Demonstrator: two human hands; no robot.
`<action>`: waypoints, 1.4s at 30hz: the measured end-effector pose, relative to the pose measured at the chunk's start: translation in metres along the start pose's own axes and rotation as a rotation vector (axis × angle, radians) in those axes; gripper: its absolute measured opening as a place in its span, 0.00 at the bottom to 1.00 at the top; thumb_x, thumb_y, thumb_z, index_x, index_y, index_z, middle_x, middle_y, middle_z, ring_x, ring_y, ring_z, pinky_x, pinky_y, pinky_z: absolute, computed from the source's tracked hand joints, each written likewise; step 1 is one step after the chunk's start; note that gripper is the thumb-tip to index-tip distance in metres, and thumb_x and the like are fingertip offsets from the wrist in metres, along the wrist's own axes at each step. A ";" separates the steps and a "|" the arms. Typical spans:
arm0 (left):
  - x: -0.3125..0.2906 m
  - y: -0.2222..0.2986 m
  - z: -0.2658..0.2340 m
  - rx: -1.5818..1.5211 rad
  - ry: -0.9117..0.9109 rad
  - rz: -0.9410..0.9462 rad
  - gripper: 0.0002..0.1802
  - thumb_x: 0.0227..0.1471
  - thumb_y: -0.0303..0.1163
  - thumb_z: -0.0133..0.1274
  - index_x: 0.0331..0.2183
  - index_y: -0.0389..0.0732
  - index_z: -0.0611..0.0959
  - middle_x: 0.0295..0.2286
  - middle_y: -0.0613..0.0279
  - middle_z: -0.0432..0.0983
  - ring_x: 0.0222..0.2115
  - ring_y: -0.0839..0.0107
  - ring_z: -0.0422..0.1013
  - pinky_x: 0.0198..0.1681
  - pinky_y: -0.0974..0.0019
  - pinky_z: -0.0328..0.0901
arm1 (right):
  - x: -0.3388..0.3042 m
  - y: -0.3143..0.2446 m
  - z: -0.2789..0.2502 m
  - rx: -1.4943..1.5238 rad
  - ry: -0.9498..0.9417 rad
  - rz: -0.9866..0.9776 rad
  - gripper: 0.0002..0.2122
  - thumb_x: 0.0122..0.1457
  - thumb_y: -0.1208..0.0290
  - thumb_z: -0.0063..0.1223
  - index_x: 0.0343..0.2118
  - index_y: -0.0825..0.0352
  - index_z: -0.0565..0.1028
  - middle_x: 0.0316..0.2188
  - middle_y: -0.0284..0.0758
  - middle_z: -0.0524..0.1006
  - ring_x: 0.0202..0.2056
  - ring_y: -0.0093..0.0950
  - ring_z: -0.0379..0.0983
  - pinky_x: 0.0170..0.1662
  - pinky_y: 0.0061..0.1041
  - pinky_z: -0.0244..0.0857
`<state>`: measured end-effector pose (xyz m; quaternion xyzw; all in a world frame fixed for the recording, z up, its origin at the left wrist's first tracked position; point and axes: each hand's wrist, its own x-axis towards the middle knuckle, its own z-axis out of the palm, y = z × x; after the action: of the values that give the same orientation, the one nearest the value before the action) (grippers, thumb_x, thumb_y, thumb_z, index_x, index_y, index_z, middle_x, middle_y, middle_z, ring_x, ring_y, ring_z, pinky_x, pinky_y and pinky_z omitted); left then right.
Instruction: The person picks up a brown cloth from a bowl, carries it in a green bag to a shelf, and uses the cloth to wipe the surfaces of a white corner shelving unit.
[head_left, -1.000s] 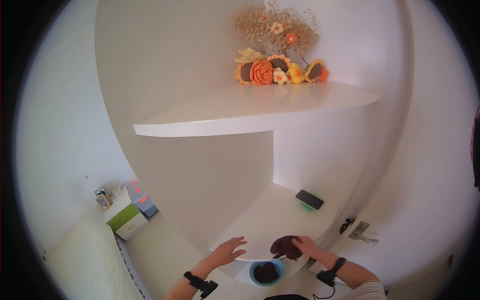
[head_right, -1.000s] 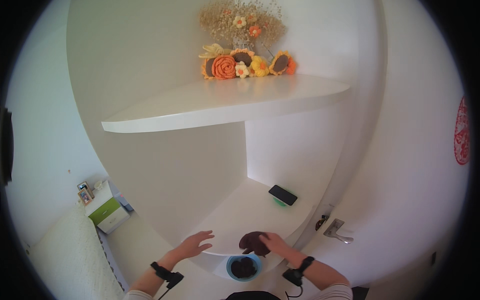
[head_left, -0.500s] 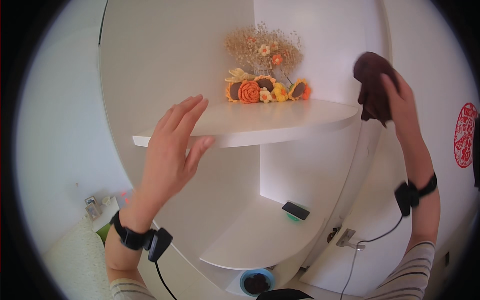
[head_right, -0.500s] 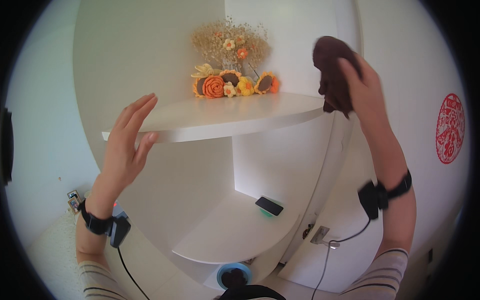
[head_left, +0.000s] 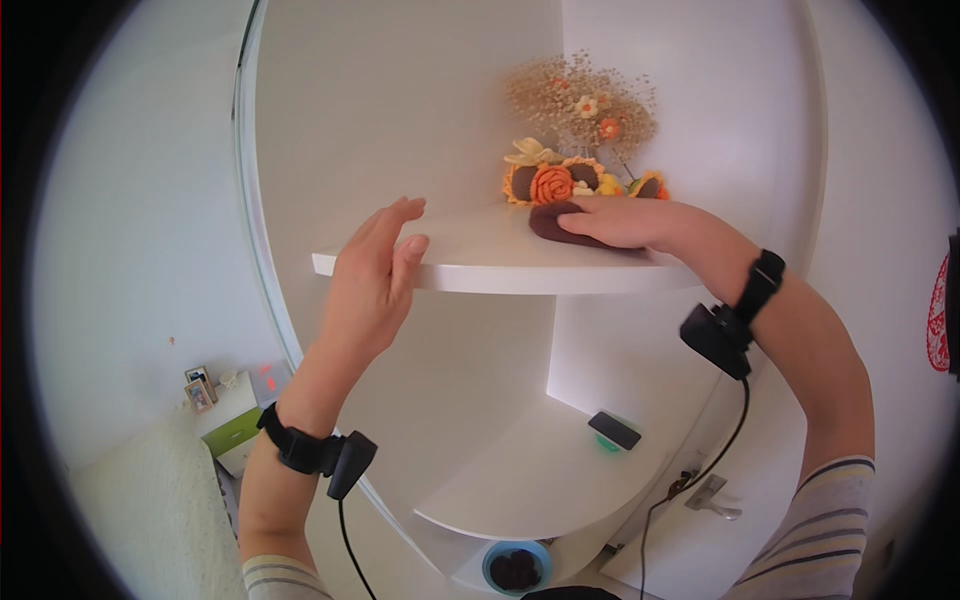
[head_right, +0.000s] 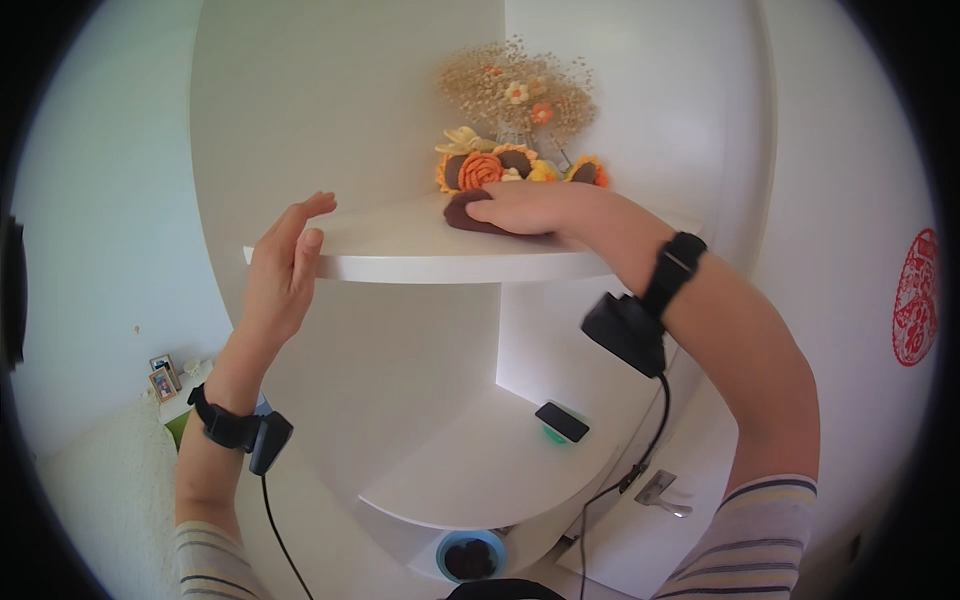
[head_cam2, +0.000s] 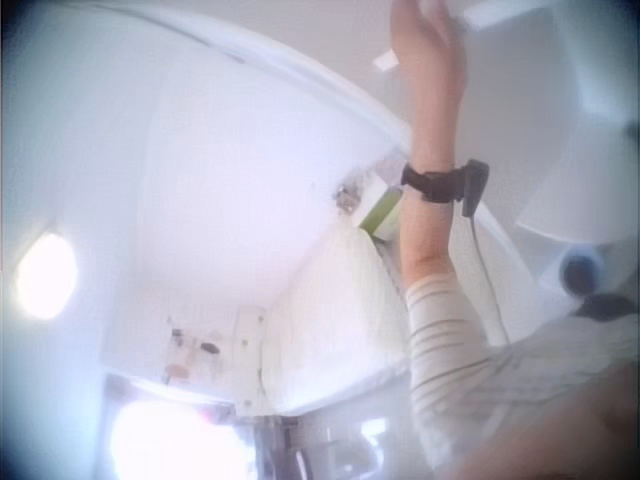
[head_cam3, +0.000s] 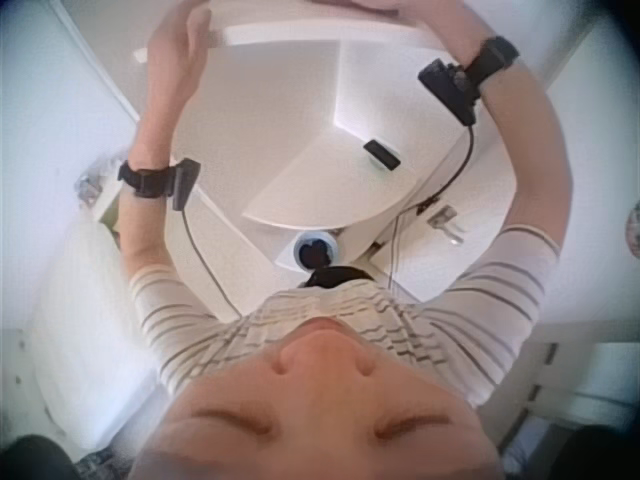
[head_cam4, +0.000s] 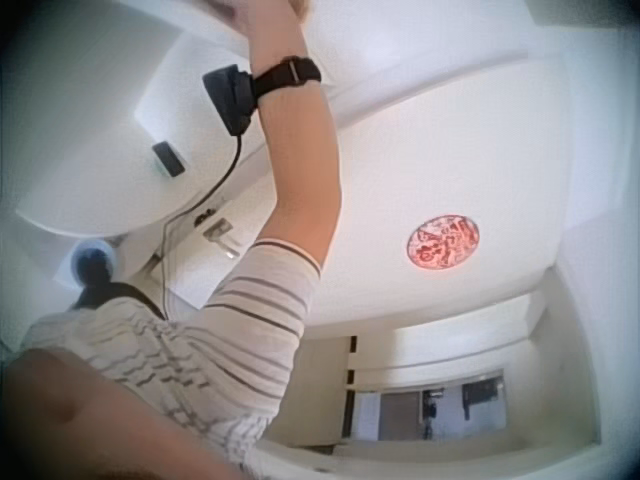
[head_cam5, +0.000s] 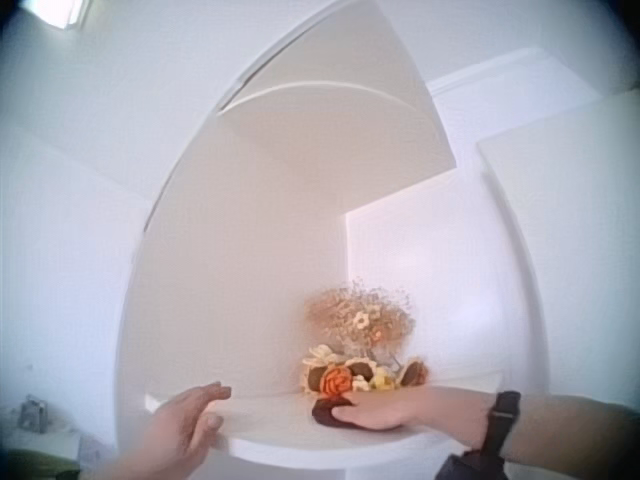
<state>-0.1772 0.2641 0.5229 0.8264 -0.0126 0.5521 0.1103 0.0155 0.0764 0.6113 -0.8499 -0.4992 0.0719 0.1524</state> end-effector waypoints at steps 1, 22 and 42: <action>0.001 0.001 0.000 0.000 -0.002 -0.004 0.29 0.63 0.50 0.34 0.47 0.33 0.73 0.45 0.50 0.73 0.50 0.53 0.67 0.52 0.60 0.60 | 0.010 -0.009 0.003 0.000 -0.004 0.001 0.24 0.63 0.56 0.35 0.60 0.61 0.61 0.55 0.36 0.67 0.53 0.26 0.63 0.55 0.29 0.56; -0.037 0.010 0.052 0.151 0.104 0.503 0.29 0.61 0.50 0.37 0.54 0.37 0.68 0.53 0.53 0.67 0.58 0.56 0.59 0.62 0.50 0.43 | -0.070 0.064 0.023 -0.046 0.219 -0.504 0.21 0.58 0.72 0.54 0.54 0.67 0.64 0.41 0.39 0.75 0.42 0.27 0.71 0.49 0.25 0.65; -0.290 0.008 0.258 -1.251 -0.640 -1.141 0.33 0.51 0.28 0.57 0.57 0.41 0.63 0.49 0.57 0.66 0.47 0.65 0.68 0.47 0.64 0.68 | -0.031 0.193 0.408 0.583 0.229 -0.154 0.17 0.44 0.80 0.58 0.38 0.69 0.68 0.38 0.45 0.71 0.42 0.46 0.67 0.46 0.39 0.65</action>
<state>-0.0563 0.1765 0.1643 0.6102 0.0710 0.0497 0.7875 0.0476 0.0377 0.1618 -0.7328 -0.5002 0.1039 0.4495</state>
